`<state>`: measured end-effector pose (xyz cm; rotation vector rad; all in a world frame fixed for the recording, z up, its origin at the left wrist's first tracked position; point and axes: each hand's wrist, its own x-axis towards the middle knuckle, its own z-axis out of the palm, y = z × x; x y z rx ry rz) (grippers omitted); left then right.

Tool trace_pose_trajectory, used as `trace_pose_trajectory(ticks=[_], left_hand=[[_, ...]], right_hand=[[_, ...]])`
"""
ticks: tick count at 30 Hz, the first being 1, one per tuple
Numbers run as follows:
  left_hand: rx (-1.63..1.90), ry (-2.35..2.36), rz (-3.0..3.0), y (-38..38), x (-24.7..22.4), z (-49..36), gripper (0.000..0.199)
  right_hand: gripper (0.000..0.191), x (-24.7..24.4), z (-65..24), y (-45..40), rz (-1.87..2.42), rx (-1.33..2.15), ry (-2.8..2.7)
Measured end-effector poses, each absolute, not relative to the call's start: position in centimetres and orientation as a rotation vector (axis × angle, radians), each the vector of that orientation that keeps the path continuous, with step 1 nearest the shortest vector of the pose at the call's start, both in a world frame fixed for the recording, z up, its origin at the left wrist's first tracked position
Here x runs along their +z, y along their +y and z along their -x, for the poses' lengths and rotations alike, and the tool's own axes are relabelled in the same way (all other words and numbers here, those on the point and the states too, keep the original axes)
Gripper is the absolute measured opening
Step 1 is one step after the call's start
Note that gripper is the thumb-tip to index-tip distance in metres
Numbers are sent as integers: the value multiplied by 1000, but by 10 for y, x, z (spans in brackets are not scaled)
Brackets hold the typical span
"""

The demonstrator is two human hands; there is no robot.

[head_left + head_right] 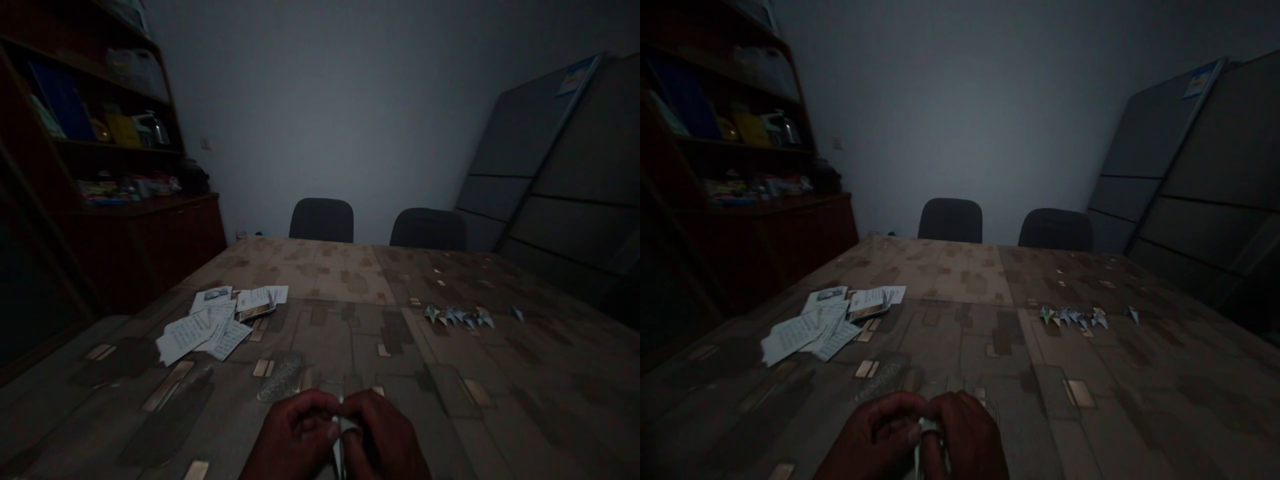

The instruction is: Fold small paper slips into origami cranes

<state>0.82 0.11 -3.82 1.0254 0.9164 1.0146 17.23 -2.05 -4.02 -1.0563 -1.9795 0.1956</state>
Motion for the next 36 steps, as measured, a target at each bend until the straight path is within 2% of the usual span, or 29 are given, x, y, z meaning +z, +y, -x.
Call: trace_pose_trajectory(ticks=[4, 11, 17, 22, 28, 36], left_hand=[[1016, 846, -1005, 0, -41, -8, 43], [1010, 804, -994, 2, -48, -8, 47], [999, 806, -972, 8, -59, -4, 38], [955, 929, -1075, 5, -48, -7, 22], [954, 1172, -1280, 1, -39, -13, 26], [1013, 1183, -1377, -2, -34, -13, 25]], right_hand=[[11, -37, -175, -20, 1090, 173, -1982], [17, -37, -176, -18, 1065, 189, -1996], [24, -32, -177, -21, 1031, 289, -2027], [18, -32, -176, -20, 1032, 132, -2047], [26, -37, -175, -16, 986, -6, -2124], [20, -42, -174, -15, 933, -102, -2071]])
